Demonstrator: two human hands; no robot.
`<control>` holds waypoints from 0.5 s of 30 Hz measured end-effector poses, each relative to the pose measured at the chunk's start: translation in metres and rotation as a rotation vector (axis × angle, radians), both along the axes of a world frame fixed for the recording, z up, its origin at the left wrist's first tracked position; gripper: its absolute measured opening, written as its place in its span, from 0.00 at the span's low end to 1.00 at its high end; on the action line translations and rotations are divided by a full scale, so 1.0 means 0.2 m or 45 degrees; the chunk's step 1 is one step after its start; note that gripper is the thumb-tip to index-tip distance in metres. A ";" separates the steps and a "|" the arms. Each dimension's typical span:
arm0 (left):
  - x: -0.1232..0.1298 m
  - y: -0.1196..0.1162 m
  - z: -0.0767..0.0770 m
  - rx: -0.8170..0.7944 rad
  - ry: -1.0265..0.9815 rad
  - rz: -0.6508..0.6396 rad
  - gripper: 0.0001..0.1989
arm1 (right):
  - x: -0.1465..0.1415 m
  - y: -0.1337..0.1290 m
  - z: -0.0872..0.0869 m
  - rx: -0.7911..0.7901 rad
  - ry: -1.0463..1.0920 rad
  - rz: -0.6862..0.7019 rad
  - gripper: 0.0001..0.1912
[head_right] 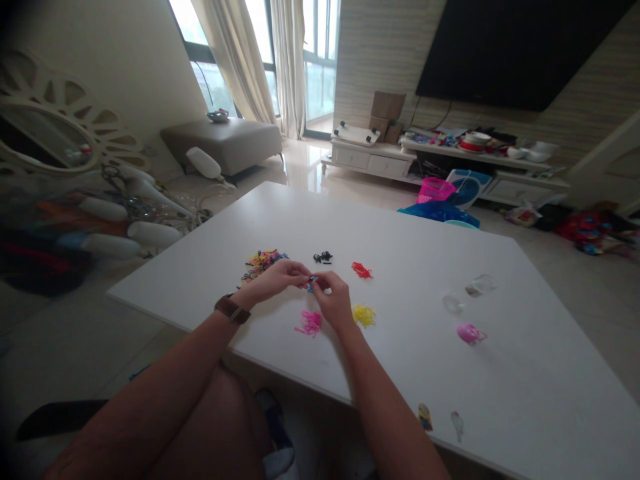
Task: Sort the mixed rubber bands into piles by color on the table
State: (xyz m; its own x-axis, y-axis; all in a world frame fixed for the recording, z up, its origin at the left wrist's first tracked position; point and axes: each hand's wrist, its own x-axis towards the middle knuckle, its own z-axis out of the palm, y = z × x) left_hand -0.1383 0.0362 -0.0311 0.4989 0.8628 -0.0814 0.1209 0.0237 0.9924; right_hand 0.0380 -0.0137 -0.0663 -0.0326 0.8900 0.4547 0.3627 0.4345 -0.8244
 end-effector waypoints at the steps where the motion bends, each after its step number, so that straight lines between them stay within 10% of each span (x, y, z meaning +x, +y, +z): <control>1: 0.00 0.00 0.01 -0.005 0.009 0.008 0.07 | 0.00 0.00 0.00 0.002 -0.005 0.000 0.08; 15: -0.01 0.00 0.01 0.035 0.034 0.019 0.10 | 0.01 0.00 0.02 0.017 0.018 0.032 0.05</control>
